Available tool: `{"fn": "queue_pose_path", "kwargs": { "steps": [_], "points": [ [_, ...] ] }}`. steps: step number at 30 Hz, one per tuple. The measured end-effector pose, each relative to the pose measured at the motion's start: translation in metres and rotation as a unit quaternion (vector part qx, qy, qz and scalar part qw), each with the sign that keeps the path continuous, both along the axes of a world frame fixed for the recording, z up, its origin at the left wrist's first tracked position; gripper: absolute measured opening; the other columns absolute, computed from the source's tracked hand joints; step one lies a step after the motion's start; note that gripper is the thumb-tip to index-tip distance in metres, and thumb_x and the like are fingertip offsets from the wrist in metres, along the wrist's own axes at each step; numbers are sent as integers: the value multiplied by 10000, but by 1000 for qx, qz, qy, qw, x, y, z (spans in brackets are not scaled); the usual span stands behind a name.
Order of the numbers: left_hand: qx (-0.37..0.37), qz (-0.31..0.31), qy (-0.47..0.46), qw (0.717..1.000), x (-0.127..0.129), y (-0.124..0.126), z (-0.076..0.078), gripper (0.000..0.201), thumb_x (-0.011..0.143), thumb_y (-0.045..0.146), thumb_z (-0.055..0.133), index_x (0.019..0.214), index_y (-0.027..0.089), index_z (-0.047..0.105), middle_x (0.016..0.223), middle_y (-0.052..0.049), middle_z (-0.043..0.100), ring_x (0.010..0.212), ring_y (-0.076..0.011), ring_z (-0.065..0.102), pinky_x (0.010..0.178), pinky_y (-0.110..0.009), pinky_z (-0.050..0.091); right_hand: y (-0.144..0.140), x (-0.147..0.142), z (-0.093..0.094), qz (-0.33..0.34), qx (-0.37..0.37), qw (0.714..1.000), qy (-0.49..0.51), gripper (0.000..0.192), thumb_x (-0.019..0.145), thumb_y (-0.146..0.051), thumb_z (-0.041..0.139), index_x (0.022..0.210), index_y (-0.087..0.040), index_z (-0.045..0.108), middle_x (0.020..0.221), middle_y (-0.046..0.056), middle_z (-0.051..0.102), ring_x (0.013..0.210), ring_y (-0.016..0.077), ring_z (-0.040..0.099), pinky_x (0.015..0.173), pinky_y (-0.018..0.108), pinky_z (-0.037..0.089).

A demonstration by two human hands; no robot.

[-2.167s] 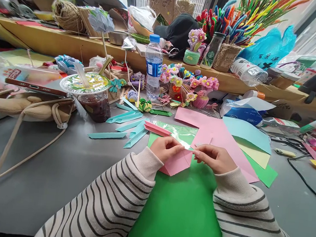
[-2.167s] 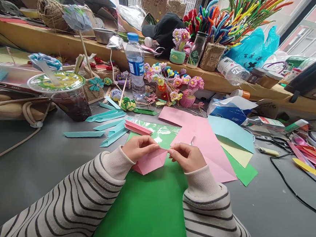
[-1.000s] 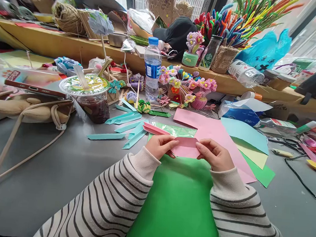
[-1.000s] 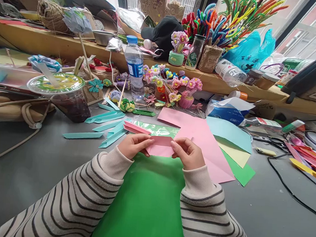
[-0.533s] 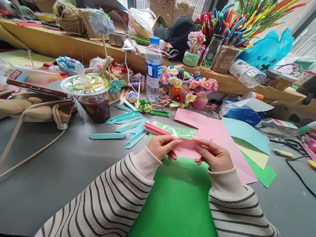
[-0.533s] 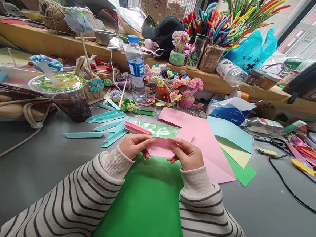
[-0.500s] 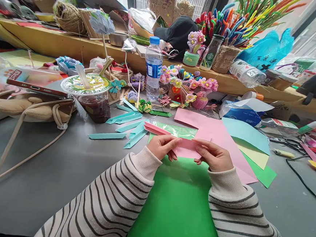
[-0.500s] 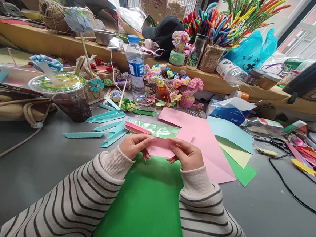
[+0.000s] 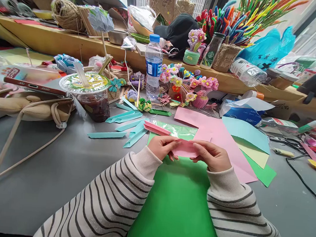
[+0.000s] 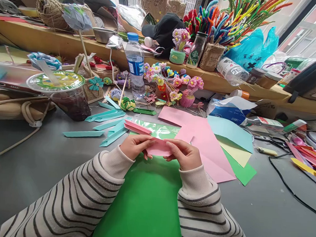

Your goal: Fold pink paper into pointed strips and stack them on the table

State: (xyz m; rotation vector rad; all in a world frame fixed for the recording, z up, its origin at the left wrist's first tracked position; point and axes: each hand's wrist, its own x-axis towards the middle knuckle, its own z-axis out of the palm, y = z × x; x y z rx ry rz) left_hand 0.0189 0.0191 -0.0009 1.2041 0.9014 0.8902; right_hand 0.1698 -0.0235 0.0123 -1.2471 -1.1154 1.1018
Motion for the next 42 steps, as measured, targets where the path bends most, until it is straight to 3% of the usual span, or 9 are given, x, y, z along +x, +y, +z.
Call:
{"fn": "queue_pose_path", "kwargs": {
  "steps": [9,18,32,42],
  "points": [
    [15,-11,14,1000,0,0,0,262,628,308,584,761,85,623,459,24,531,365,-95,539,340,-175,431,2,-2,-2,-22,-32,998,53,196,600,-325,637,681,-150,667,629,13,646,414,90,566,384,177,486],
    [32,-16,49,998,-2,-3,8,357,682,441,484,532,118,513,385,26,484,363,-99,524,327,-172,398,1,-5,1,-24,-35,999,1,193,580,-307,649,697,-154,661,610,2,635,401,90,562,398,199,490],
    [-37,-26,-8,999,-1,2,5,227,636,281,586,745,88,536,474,21,540,419,-100,555,402,-187,449,3,-3,-4,2,-19,1000,-10,194,588,-299,641,724,-160,646,684,8,625,503,89,545,445,203,497],
    [68,-48,25,996,-3,-1,2,254,664,313,547,795,96,567,606,-16,574,474,-99,560,462,-204,471,3,-2,-5,-12,-40,998,-40,232,581,-357,633,676,-145,645,640,18,595,518,112,540,436,220,515]
  ]
}}
